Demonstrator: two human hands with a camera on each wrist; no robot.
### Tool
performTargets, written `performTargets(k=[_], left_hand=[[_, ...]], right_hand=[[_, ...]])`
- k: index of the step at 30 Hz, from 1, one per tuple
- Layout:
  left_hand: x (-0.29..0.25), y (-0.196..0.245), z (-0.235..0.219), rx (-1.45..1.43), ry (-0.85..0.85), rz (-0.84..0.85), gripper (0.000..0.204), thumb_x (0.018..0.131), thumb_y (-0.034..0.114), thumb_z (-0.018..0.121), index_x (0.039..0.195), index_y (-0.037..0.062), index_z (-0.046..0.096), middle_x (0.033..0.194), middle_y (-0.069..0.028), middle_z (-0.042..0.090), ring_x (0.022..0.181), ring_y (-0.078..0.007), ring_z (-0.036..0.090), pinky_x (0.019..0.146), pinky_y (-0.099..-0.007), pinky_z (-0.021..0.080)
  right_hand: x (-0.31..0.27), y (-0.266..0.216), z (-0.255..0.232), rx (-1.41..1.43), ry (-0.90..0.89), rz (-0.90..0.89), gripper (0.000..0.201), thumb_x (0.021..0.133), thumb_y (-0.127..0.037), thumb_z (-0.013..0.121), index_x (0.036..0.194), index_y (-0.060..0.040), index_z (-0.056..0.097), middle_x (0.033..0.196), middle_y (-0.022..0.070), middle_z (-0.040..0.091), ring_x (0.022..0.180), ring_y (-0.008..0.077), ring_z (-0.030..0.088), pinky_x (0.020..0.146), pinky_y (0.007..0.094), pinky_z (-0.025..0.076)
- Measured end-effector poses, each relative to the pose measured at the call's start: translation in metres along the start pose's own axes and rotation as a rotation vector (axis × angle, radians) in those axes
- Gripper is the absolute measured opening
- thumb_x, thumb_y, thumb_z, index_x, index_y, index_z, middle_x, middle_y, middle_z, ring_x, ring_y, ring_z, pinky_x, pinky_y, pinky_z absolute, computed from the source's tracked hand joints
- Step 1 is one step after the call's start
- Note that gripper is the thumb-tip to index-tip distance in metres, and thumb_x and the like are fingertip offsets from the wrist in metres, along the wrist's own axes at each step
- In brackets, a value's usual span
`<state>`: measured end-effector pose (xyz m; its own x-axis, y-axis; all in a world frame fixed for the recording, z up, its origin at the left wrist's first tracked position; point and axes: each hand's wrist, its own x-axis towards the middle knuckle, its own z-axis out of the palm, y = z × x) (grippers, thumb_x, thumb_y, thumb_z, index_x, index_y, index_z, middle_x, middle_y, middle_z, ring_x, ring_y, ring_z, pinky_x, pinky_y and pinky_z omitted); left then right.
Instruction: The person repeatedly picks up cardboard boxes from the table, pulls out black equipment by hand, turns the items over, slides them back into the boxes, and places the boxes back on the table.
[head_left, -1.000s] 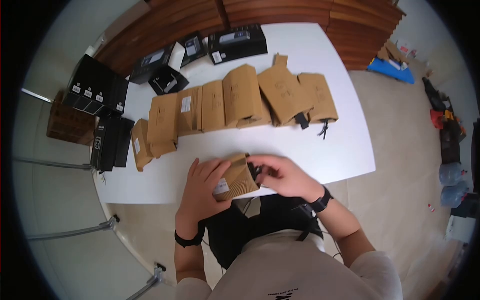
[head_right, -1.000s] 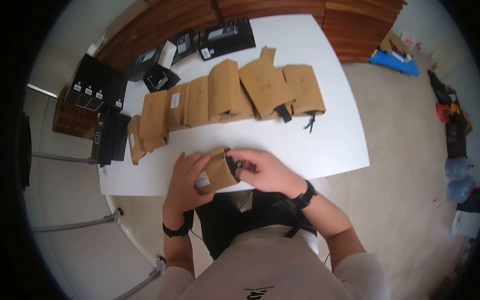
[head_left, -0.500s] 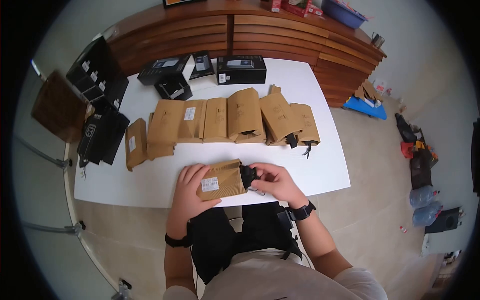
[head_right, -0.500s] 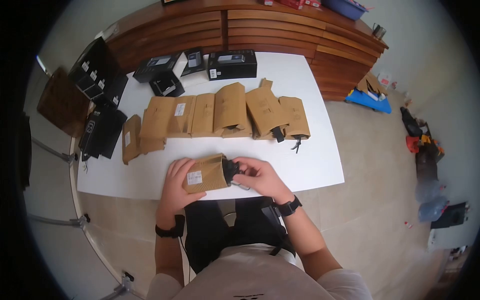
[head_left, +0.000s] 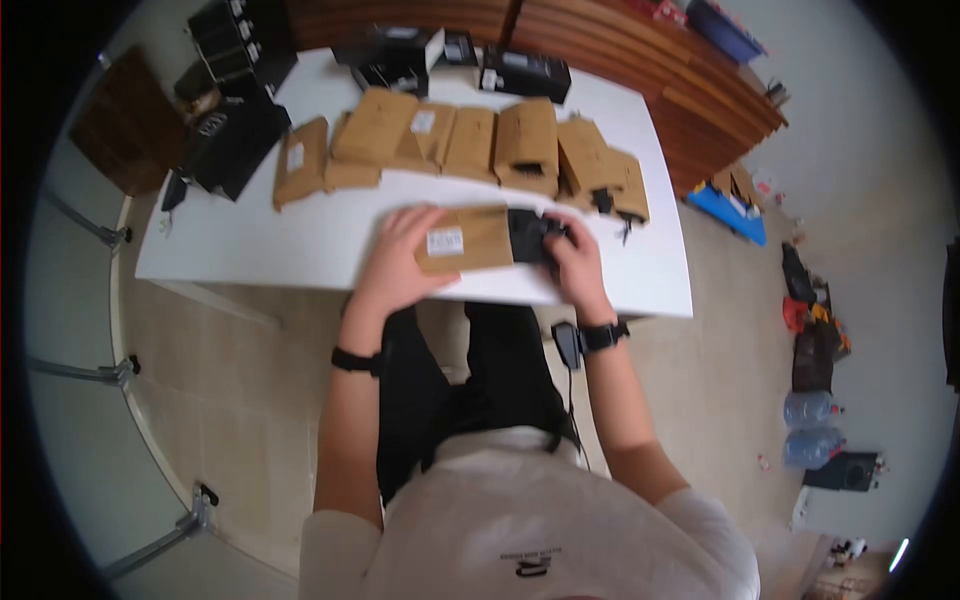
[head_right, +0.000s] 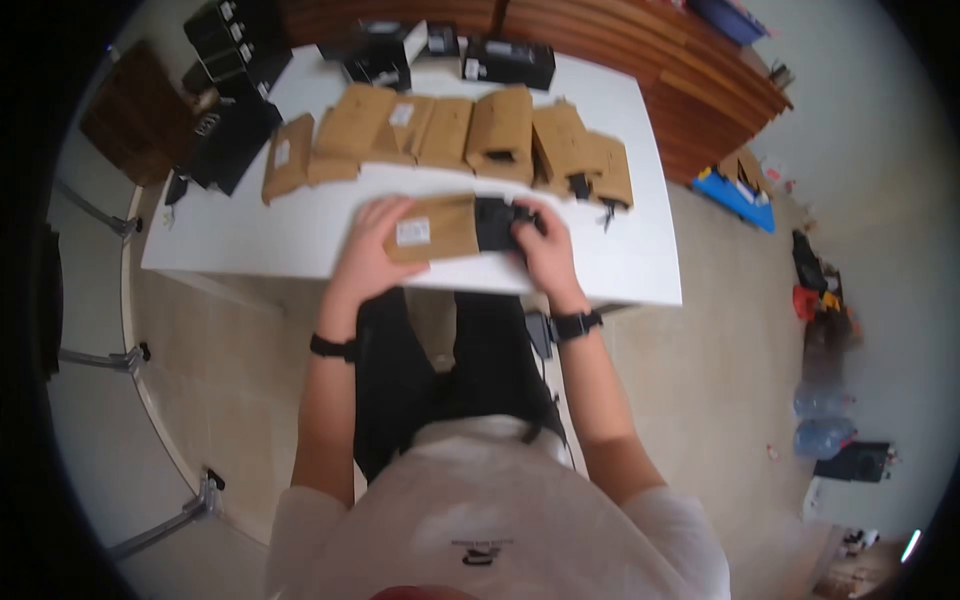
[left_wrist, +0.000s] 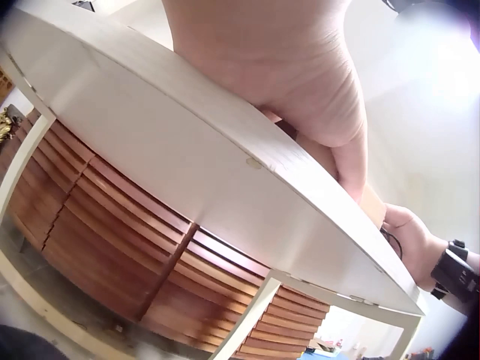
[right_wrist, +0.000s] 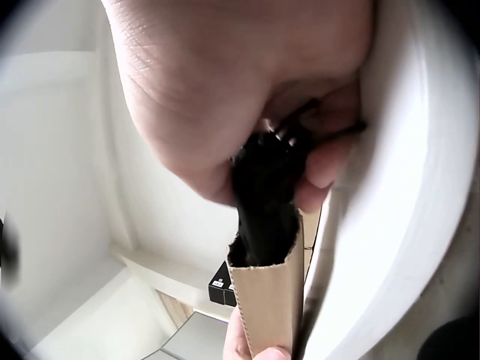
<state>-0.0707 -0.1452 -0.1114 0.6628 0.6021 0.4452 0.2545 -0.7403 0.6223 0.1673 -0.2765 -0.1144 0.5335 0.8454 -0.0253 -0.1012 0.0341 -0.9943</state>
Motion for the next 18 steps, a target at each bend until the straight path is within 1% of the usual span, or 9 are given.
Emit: performTargets(k=[1, 2, 4, 6, 10, 12, 14, 16, 18], left_hand=[[0.001, 0.003, -0.002, -0.019, 0.0, -0.008, 0.08, 0.058, 0.016, 0.087, 0.131, 0.0054, 0.055, 0.135, -0.0153, 0.053, 0.128, -0.0366, 0.045, 0.109, -0.0438, 0.037], [0.004, 0.006, -0.006, -0.032, 0.008, -0.009, 0.08, 0.058, 0.015, 0.087, 0.131, 0.0054, 0.055, 0.135, -0.015, 0.054, 0.127, -0.0364, 0.045, 0.109, -0.0436, 0.037], [0.003, 0.005, -0.005, -0.04, 0.037, -0.03, 0.08, 0.059, 0.014, 0.086, 0.131, 0.0057, 0.054, 0.134, -0.014, 0.054, 0.126, -0.0343, 0.047, 0.108, -0.0423, 0.039], [0.003, -0.001, -0.002, -0.069, 0.073, -0.045, 0.08, 0.059, 0.013, 0.087, 0.132, 0.0058, 0.054, 0.133, -0.0139, 0.054, 0.125, -0.0331, 0.048, 0.107, -0.0415, 0.04], [0.003, -0.006, -0.001, -0.074, 0.064, -0.062, 0.081, 0.059, 0.012, 0.087, 0.133, 0.0062, 0.053, 0.133, -0.0137, 0.054, 0.126, -0.0321, 0.048, 0.107, -0.0411, 0.04], [0.004, -0.007, -0.001, -0.072, 0.044, -0.071, 0.082, 0.058, 0.011, 0.087, 0.133, 0.0061, 0.053, 0.133, -0.0134, 0.054, 0.126, -0.0318, 0.048, 0.107, -0.0407, 0.04], [0.005, -0.008, 0.0, -0.07, 0.063, -0.049, 0.082, 0.058, 0.016, 0.088, 0.132, 0.0083, 0.055, 0.132, -0.0109, 0.055, 0.123, -0.0318, 0.049, 0.104, -0.0423, 0.042], [0.005, -0.01, 0.001, -0.071, 0.052, -0.06, 0.082, 0.057, 0.016, 0.088, 0.132, 0.0083, 0.055, 0.132, -0.0107, 0.055, 0.123, -0.0317, 0.049, 0.104, -0.0422, 0.043], [0.005, -0.011, 0.001, -0.067, 0.049, -0.063, 0.083, 0.056, 0.015, 0.088, 0.132, 0.0083, 0.055, 0.133, -0.0105, 0.055, 0.123, -0.0316, 0.049, 0.104, -0.0421, 0.043]], right_hand=[[-0.003, -0.007, -0.002, 0.046, 0.08, 0.032, 0.028, 0.089, -0.004, 0.055, 0.117, -0.0071, 0.062, 0.088, -0.0017, 0.059, 0.067, 0.0043, 0.053, 0.049, 0.0199, 0.039], [0.005, 0.0, -0.009, 0.191, 0.094, -0.013, 0.027, 0.089, -0.004, 0.053, 0.114, -0.0076, 0.063, 0.088, -0.002, 0.059, 0.066, 0.0045, 0.052, 0.049, 0.0198, 0.039], [0.01, 0.004, -0.016, 0.353, 0.101, -0.034, 0.022, 0.09, -0.004, 0.046, 0.108, -0.0067, 0.06, 0.088, 0.0005, 0.06, 0.065, 0.0063, 0.053, 0.049, 0.0202, 0.04], [0.012, 0.004, -0.026, 0.47, -0.005, -0.062, 0.024, 0.091, -0.008, 0.043, 0.11, -0.0059, 0.057, 0.092, 0.0033, 0.06, 0.068, 0.0086, 0.056, 0.05, 0.0211, 0.042], [0.012, -0.004, -0.021, 0.576, 0.117, -0.015, 0.027, 0.091, -0.012, 0.041, 0.115, -0.0052, 0.054, 0.096, 0.0063, 0.061, 0.072, 0.0127, 0.059, 0.052, 0.0238, 0.045], [0.011, -0.008, -0.019, 0.686, 0.198, 0.066, 0.029, 0.091, -0.014, 0.041, 0.116, -0.0051, 0.052, 0.098, 0.0088, 0.061, 0.076, 0.017, 0.061, 0.055, 0.026, 0.048], [0.016, 0.005, -0.033, 0.726, 0.116, 0.073, 0.027, 0.091, -0.016, 0.042, 0.114, -0.0052, 0.052, 0.097, 0.0092, 0.061, 0.074, 0.0181, 0.059, 0.056, 0.0275, 0.047], [0.016, 0.007, -0.037, 0.71, 0.083, 0.066, 0.027, 0.091, -0.017, 0.042, 0.113, -0.0052, 0.052, 0.096, 0.0092, 0.061, 0.072, 0.018, 0.058, 0.056, 0.0281, 0.046], [0.017, 0.011, -0.038, 0.716, 0.034, 0.066, 0.028, 0.091, -0.018, 0.041, 0.114, -0.0047, 0.052, 0.098, 0.0092, 0.062, 0.073, 0.0186, 0.059, 0.058, 0.0278, 0.048]])
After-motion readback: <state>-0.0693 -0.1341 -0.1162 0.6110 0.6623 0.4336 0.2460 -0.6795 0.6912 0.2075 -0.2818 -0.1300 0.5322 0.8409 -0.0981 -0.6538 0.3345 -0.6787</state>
